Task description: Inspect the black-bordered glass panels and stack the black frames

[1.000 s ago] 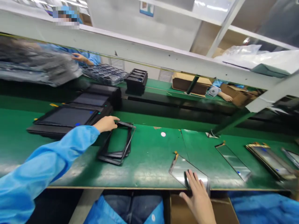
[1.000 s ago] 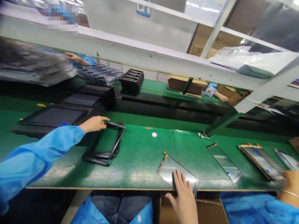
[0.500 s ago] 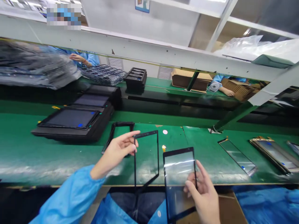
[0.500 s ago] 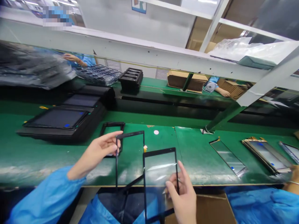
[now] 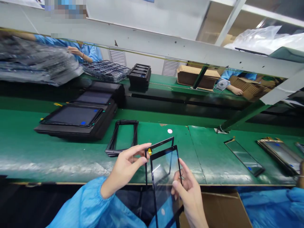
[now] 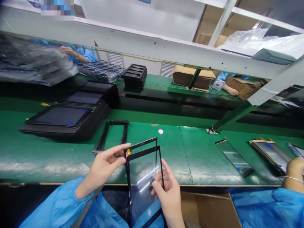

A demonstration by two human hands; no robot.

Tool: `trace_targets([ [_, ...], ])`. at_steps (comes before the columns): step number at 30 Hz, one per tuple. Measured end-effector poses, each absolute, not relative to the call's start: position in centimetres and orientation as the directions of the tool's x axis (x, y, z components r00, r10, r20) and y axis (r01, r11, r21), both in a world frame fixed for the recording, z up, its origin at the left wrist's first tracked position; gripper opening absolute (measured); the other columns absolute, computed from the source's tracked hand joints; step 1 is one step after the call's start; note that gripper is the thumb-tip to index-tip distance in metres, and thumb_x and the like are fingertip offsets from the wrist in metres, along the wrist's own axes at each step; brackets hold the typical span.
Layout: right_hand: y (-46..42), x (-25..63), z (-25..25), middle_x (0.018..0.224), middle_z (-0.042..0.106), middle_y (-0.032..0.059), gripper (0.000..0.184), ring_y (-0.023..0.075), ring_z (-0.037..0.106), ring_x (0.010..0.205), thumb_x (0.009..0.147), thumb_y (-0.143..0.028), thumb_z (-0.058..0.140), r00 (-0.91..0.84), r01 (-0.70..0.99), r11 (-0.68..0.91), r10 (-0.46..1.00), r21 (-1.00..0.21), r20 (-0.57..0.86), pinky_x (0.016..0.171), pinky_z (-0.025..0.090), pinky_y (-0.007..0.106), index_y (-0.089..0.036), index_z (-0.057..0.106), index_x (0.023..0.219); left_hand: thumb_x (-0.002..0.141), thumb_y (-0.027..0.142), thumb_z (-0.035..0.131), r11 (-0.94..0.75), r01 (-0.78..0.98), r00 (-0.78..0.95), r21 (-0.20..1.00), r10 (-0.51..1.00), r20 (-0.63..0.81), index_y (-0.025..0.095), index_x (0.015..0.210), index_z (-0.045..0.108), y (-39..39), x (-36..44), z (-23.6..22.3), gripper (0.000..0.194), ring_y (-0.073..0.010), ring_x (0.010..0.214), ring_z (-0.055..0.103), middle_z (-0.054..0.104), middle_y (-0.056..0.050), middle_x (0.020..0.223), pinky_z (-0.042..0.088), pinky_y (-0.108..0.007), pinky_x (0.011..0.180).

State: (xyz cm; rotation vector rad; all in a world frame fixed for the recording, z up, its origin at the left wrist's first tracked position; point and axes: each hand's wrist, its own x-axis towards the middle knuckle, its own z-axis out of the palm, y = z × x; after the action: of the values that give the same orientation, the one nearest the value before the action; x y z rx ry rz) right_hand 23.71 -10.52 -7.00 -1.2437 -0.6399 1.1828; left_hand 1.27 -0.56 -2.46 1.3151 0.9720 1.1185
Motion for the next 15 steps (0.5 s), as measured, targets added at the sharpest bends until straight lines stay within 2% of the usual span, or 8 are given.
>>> trace_targets([
  [5,-10.65,23.76,-6.97,0.078,0.066,-0.0039,0.079,0.0113,0.062,0.049,0.078,-0.036,0.093,0.334,-0.342,-0.095,0.918,-0.935,-0.215,0.042,0.044,0.020,-0.028,0.060,0.149,0.090,0.016,0.078,-0.100,-0.042,0.236,0.994,0.966,0.107,0.030,0.124,0.084,-1.01,1.42,-2.15,0.038,-0.0151,0.084,0.073,0.081,-0.003,0.095,0.061,-0.018,0.074],
  [10,-10.66,23.61,-7.01,0.079,0.066,-0.0030,0.078,0.0118,0.060,0.048,0.078,-0.038,0.093,0.336,-0.353,-0.078,0.919,-0.933,-0.204,0.040,0.044,0.021,-0.027,0.061,0.148,0.090,0.020,0.079,-0.087,-0.046,0.251,0.995,0.963,0.096,0.027,0.124,0.084,-1.13,1.57,-2.10,0.036,-0.0176,0.084,0.073,0.081,-0.005,0.095,0.062,-0.022,0.075],
  [15,-10.60,23.37,-7.29,0.081,0.066,-0.0037,0.083,0.0119,0.062,0.053,0.079,-0.040,0.092,0.373,-0.312,-0.070,0.908,-0.947,-0.191,0.045,0.047,0.022,-0.026,0.056,0.152,0.085,0.023,0.083,0.038,-0.137,0.268,0.990,0.964,0.000,0.023,0.126,0.083,-1.06,1.82,-2.19,0.041,-0.0181,0.080,0.071,0.080,-0.008,0.096,0.063,-0.025,0.071],
])
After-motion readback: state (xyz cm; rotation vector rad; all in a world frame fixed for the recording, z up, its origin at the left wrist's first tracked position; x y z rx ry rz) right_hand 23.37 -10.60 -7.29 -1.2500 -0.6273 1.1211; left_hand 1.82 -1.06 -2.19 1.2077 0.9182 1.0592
